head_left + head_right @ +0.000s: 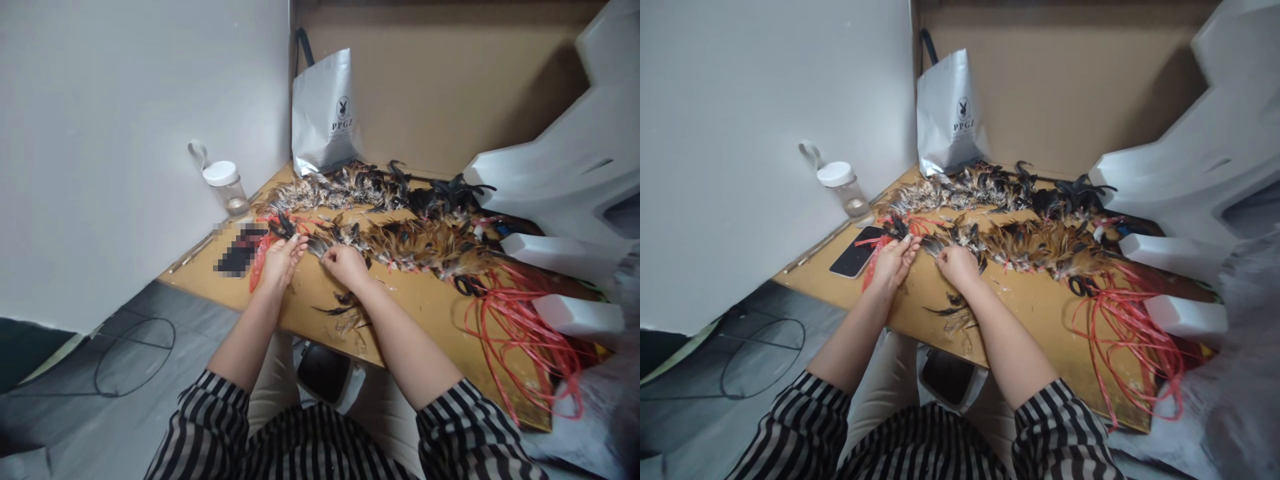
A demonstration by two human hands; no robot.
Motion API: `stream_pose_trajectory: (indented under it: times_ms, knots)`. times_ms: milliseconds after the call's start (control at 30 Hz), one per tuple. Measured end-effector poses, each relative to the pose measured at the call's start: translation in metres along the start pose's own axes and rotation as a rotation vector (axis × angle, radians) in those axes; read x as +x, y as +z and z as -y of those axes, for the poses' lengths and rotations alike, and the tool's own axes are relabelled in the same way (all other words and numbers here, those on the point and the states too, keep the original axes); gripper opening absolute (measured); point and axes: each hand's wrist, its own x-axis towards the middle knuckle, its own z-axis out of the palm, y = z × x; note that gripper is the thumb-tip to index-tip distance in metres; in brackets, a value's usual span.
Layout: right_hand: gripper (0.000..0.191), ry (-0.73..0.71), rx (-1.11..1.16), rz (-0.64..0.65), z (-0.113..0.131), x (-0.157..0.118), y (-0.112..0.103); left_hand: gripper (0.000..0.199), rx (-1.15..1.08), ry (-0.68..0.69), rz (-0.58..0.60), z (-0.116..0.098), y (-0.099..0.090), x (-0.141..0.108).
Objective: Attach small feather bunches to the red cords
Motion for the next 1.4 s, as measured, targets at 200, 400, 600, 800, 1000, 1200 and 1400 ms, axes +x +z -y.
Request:
stream_pose_trajectory:
  times_ms: [200, 400, 600, 800, 1000, 1200, 1400]
  knots:
    - [0.022, 0.055, -0.256, 0.063, 0.008, -0.004, 0.007, 0.010, -0.072, 0.006, 0.017, 0.000, -0.003, 0.002]
    - [0.020, 0.070, -0.196, 0.099, 0.005, -0.002, 0.005, 0.010, -0.125, 0.027, 0.010, 0.003, -0.010, 0.006]
    - [0.021, 0.063, 0.036, 0.089, -0.001, 0.001, 0.005, 0.011, -0.123, 0.022, 0.003, 0.004, -0.011, 0.007]
    - [0.017, 0.085, -0.086, 0.038, 0.002, -0.001, 0.012, 0.012, -0.112, -0.002, 0.008, 0.004, -0.010, 0.006]
    - [0.014, 0.203, 0.317, 0.017, -0.009, 0.007, 0.020, 0.013, -0.097, -0.023, 0.014, 0.006, -0.012, 0.007]
    - [0.012, 0.415, 0.901, 0.093, -0.015, 0.012, 0.020, 0.016, -0.024, -0.085, 0.096, 0.007, -0.009, 0.003]
    - [0.017, 0.453, 1.050, 0.079, -0.010, 0.011, 0.014, 0.017, 0.042, -0.192, 0.248, 0.013, -0.007, 0.000]
